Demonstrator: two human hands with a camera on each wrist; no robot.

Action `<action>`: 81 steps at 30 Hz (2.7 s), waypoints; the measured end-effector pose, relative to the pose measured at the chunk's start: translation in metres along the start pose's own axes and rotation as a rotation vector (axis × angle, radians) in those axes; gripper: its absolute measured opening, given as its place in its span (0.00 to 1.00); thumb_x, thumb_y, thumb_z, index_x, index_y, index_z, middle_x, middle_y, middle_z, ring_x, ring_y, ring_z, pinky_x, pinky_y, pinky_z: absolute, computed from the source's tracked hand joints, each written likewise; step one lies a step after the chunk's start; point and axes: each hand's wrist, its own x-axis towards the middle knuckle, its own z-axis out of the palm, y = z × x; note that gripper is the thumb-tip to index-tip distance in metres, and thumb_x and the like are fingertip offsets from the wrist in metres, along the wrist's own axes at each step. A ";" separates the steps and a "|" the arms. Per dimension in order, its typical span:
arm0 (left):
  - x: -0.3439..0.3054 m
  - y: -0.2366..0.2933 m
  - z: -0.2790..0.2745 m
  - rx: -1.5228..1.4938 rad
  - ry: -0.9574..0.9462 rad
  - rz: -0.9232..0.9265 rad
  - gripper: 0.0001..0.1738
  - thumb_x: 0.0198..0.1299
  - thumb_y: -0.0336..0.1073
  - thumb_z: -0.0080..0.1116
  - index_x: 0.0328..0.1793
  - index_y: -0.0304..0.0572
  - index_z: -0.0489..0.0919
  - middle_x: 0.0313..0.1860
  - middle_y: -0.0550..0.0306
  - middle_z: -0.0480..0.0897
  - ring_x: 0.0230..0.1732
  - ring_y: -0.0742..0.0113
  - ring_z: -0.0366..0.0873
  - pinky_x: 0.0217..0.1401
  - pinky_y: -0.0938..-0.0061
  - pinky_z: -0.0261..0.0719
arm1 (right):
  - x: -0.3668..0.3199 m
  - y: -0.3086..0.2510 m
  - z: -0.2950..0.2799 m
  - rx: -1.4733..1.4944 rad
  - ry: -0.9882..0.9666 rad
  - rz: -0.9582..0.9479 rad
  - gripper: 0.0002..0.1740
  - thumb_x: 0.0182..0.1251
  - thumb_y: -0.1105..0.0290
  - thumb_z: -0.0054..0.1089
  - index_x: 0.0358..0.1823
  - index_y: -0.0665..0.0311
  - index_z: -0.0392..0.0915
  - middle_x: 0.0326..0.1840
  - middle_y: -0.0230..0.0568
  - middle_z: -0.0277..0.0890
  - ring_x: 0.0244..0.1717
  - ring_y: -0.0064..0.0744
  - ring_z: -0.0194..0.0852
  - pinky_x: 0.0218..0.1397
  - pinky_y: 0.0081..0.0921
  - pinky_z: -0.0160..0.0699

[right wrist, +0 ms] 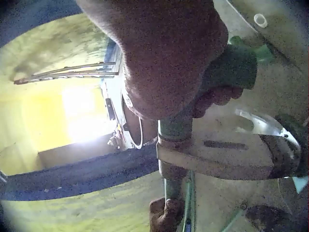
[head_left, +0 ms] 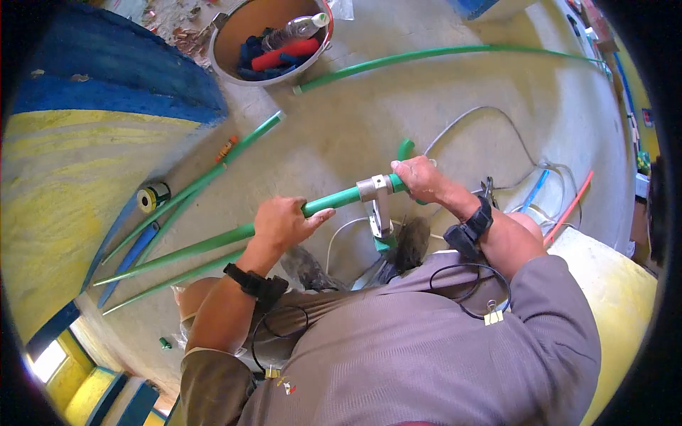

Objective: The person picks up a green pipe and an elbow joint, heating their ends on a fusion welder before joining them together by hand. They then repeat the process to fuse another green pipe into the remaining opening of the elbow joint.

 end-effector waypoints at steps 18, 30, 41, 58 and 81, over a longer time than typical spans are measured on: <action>-0.002 0.002 0.003 -0.057 0.067 0.037 0.35 0.52 0.72 0.56 0.26 0.44 0.86 0.18 0.46 0.79 0.22 0.46 0.79 0.28 0.55 0.77 | 0.010 0.029 0.007 -0.180 0.041 -0.211 0.22 0.74 0.63 0.37 0.24 0.68 0.70 0.20 0.59 0.70 0.24 0.59 0.73 0.29 0.49 0.69; 0.002 0.002 0.009 -0.031 -0.007 0.008 0.34 0.52 0.71 0.56 0.26 0.44 0.85 0.18 0.46 0.79 0.23 0.45 0.79 0.29 0.56 0.78 | 0.012 0.034 0.010 -0.306 0.021 -0.328 0.19 0.73 0.64 0.36 0.28 0.67 0.70 0.22 0.57 0.73 0.26 0.61 0.73 0.30 0.50 0.70; 0.005 0.006 0.000 -0.006 -0.008 0.002 0.37 0.53 0.72 0.53 0.27 0.40 0.85 0.20 0.44 0.80 0.25 0.46 0.80 0.30 0.55 0.78 | 0.008 0.016 0.000 -0.032 -0.034 -0.088 0.24 0.74 0.61 0.36 0.22 0.69 0.69 0.20 0.61 0.70 0.24 0.62 0.71 0.29 0.49 0.68; 0.007 0.001 0.009 -0.072 -0.006 -0.056 0.37 0.51 0.73 0.56 0.26 0.42 0.85 0.18 0.44 0.79 0.22 0.45 0.79 0.27 0.55 0.77 | 0.026 0.044 0.013 -0.448 0.033 -0.417 0.17 0.71 0.63 0.40 0.28 0.67 0.69 0.23 0.55 0.74 0.25 0.60 0.75 0.29 0.49 0.71; 0.008 0.003 0.003 -0.014 -0.004 -0.019 0.38 0.52 0.74 0.53 0.28 0.43 0.86 0.21 0.44 0.81 0.26 0.45 0.80 0.31 0.54 0.78 | 0.014 0.011 -0.004 0.027 -0.098 0.049 0.23 0.74 0.61 0.34 0.26 0.67 0.72 0.19 0.56 0.73 0.23 0.56 0.76 0.28 0.48 0.74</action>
